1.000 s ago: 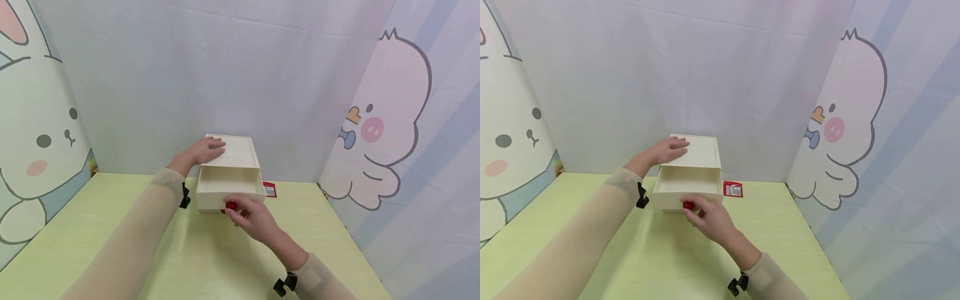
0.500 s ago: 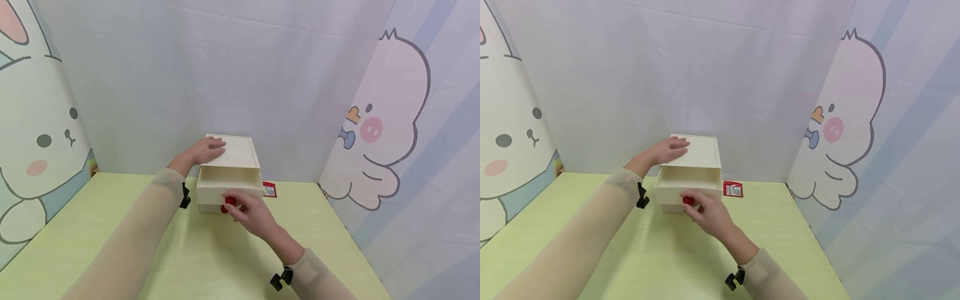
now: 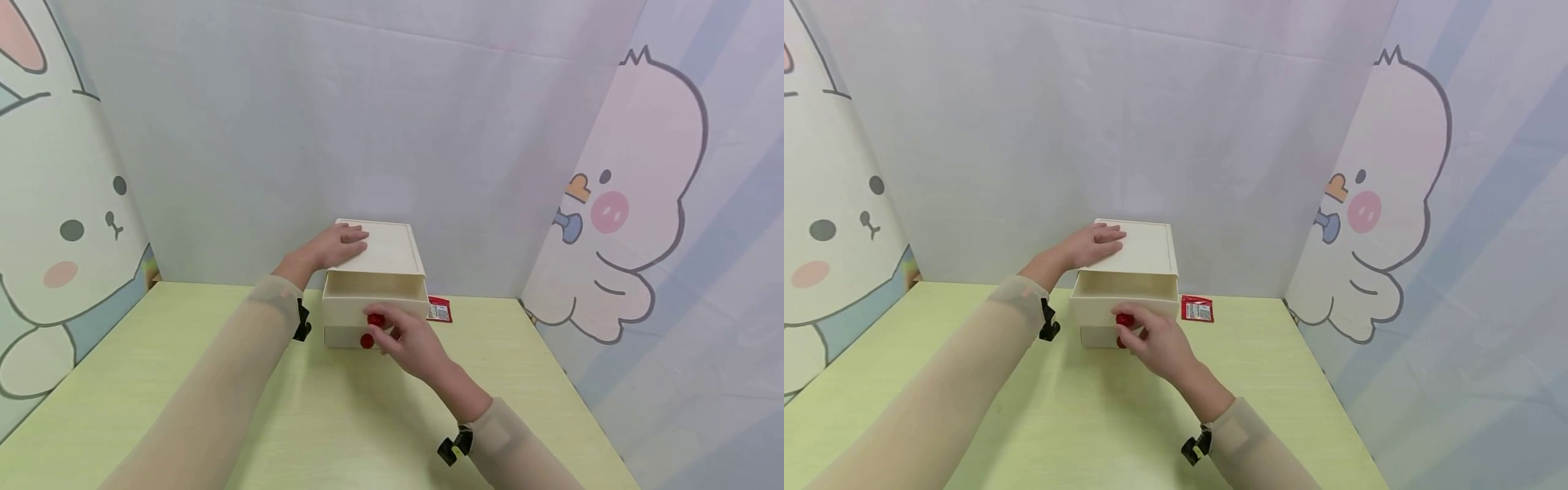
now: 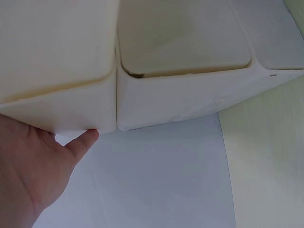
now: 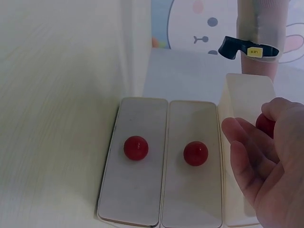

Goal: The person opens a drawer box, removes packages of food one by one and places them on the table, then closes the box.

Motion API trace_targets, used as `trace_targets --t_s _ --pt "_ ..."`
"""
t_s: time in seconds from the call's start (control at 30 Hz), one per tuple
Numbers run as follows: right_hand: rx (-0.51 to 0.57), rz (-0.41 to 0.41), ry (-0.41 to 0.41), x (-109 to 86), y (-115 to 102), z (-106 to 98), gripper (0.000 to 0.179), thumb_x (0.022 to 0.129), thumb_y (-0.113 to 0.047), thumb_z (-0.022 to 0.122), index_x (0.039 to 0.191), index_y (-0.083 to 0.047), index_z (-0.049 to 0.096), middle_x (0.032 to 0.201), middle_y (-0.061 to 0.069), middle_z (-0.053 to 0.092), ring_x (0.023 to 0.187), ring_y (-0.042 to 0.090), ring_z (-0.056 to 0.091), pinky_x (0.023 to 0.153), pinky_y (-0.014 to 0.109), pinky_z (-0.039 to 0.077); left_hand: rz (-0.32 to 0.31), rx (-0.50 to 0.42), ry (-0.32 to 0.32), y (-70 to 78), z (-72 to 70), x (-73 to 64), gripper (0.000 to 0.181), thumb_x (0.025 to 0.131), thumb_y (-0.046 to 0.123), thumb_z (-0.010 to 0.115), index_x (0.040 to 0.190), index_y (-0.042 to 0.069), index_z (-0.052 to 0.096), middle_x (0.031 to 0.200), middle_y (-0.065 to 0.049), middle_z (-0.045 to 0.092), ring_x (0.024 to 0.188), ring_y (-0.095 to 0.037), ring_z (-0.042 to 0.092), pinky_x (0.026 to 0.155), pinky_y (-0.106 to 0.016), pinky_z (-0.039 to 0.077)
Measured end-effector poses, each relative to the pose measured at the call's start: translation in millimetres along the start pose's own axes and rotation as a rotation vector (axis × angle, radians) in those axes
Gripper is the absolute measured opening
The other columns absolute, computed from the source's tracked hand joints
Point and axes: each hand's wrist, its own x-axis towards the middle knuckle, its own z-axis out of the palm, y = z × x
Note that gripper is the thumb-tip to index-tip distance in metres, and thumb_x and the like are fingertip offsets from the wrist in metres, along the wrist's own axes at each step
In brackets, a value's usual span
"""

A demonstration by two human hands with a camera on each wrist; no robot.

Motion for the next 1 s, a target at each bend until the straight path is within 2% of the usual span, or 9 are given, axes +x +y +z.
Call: trace_targets --t_s 0.23,0.5,1.0 --pt "0.017 -0.002 0.001 5.1 2.6 0.1 0.031 0.105 -0.014 0.077 0.135 -0.015 0.073 0.103 0.003 0.074 0.067 0.003 0.065 0.065 0.023 0.063 0.006 0.007 -0.001 0.7 0.4 -0.1 0.060 0.115 0.045 0.046 0.167 0.014 0.049 0.182 -0.010 0.032 0.173 -0.037 0.011 0.139 -0.060 0.013" --pt "0.035 -0.017 0.013 9.3 4.6 -0.6 0.030 0.106 -0.015 0.075 0.136 -0.014 0.073 0.104 0.004 0.075 0.070 0.005 0.066 0.064 0.024 0.062 -0.014 0.013 -0.012 2.3 -0.1 -2.0 0.062 0.116 0.047 0.043 0.169 0.017 0.045 0.183 -0.008 0.029 0.173 -0.037 0.009 0.139 -0.062 0.012" --pt "0.025 0.022 0.015 18.0 6.8 0.3 0.032 0.105 -0.008 0.075 0.137 -0.014 0.072 0.104 0.004 0.074 0.073 0.010 0.068 0.066 0.023 0.063 -0.020 0.000 -0.002 3.6 0.9 -2.5 0.061 0.116 0.047 0.045 0.169 0.016 0.046 0.183 -0.008 0.029 0.173 -0.036 0.009 0.139 -0.061 0.011"
